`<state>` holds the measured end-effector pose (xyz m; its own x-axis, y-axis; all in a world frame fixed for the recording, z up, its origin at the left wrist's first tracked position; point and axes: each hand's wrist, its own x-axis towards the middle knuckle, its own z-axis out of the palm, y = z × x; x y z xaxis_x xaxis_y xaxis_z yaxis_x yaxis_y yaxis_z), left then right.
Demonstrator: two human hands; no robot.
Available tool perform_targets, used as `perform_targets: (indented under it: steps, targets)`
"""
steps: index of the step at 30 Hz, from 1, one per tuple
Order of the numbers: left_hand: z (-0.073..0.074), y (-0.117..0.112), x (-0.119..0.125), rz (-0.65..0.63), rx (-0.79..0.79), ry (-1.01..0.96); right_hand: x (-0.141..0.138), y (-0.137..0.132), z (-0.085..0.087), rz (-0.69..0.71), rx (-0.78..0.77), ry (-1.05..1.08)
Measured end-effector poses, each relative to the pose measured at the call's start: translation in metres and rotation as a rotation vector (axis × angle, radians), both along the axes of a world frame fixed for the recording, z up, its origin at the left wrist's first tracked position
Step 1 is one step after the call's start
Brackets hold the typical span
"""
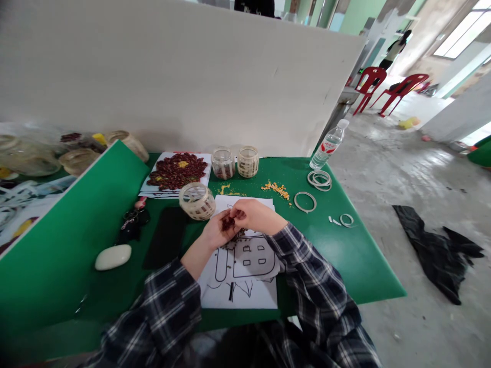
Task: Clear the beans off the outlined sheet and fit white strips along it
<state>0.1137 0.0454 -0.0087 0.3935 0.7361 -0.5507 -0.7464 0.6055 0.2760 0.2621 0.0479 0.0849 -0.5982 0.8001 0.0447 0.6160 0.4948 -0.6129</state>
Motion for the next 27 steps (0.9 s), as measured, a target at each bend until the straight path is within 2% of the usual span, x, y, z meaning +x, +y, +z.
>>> perform_targets:
  steps: [3, 5, 7, 11, 17, 21, 24, 27]
  targets:
    - [0.005, 0.001, -0.002, 0.022, -0.026, -0.047, 0.005, 0.004, -0.005, -0.160, 0.054, 0.105]
    - [0.007, 0.000, -0.005, -0.003, 0.025, -0.106, 0.011, 0.009, -0.013, -0.225, 0.035, 0.042]
    - [0.007, -0.001, -0.006, -0.024, 0.114, -0.107, 0.015, 0.014, -0.023, -0.190, -0.032, -0.096]
    - [0.003, -0.001, -0.005, -0.083, 0.255, 0.068, 0.011, 0.020, -0.043, -0.113, -0.093, -0.275]
    - [0.004, 0.000, -0.006, -0.178, 0.233, 0.064, -0.003, 0.016, -0.051, -0.125, -0.013, -0.450]
    - [0.005, -0.001, -0.008, -0.103, 0.204, 0.022, -0.007, 0.013, -0.051, -0.113, 0.013, -0.553]
    - [0.004, -0.002, -0.007, -0.013, 0.154, 0.046, -0.011, 0.012, -0.051, -0.114, 0.034, -0.606]
    - [0.003, -0.002, -0.006, 0.025, 0.139, 0.066, -0.013, 0.011, -0.049, -0.104, 0.032, -0.621]
